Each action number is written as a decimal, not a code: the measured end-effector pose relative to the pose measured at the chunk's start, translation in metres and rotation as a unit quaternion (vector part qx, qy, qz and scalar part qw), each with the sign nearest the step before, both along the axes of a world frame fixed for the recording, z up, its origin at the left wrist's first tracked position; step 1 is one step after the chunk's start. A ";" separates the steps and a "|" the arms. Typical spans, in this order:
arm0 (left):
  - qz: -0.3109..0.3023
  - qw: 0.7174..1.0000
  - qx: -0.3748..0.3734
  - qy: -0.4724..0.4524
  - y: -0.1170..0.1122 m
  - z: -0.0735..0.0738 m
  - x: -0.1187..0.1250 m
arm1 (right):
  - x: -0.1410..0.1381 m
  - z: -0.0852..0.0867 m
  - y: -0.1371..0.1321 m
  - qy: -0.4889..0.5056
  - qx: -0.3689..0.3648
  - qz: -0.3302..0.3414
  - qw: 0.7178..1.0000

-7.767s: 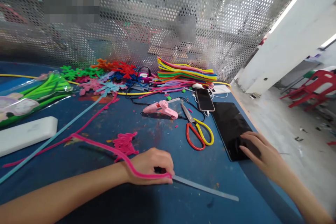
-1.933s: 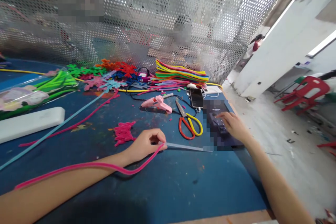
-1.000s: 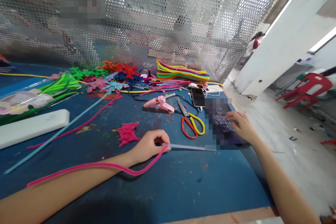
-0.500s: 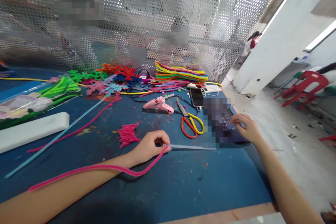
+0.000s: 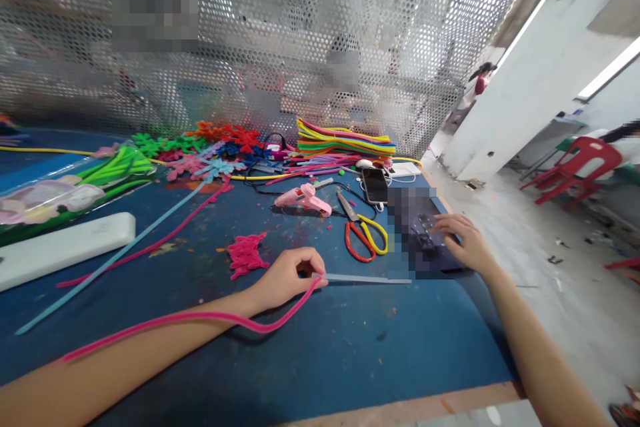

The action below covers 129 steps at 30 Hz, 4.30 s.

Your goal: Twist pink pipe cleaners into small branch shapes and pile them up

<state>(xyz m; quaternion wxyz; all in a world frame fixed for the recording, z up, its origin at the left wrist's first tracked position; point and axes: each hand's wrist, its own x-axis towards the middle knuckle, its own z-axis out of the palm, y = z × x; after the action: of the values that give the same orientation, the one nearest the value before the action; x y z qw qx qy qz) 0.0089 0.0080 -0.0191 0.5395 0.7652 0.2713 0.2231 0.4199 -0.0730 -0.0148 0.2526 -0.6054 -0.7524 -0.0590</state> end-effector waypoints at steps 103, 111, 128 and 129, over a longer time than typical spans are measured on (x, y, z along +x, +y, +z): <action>-0.058 0.912 0.405 -0.034 -0.002 0.001 -0.017 | -0.235 0.002 0.022 0.539 -0.339 0.074 0.768; 0.082 0.994 0.062 -0.026 -0.018 0.010 0.004 | -0.233 0.004 0.025 0.534 -0.307 0.076 0.784; 0.096 0.991 -0.079 -0.048 -0.006 0.005 0.005 | -0.232 0.003 0.022 0.434 -0.305 0.098 0.842; 0.098 0.991 -0.072 -0.047 -0.005 0.006 0.005 | -0.232 0.003 0.022 0.424 -0.302 0.100 0.848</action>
<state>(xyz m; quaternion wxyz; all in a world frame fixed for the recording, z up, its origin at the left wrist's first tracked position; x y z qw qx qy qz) 0.0138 0.0027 -0.0133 0.5806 0.6829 0.3351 0.2904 0.1881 -0.0509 -0.0121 0.3566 -0.5398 -0.6092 0.4586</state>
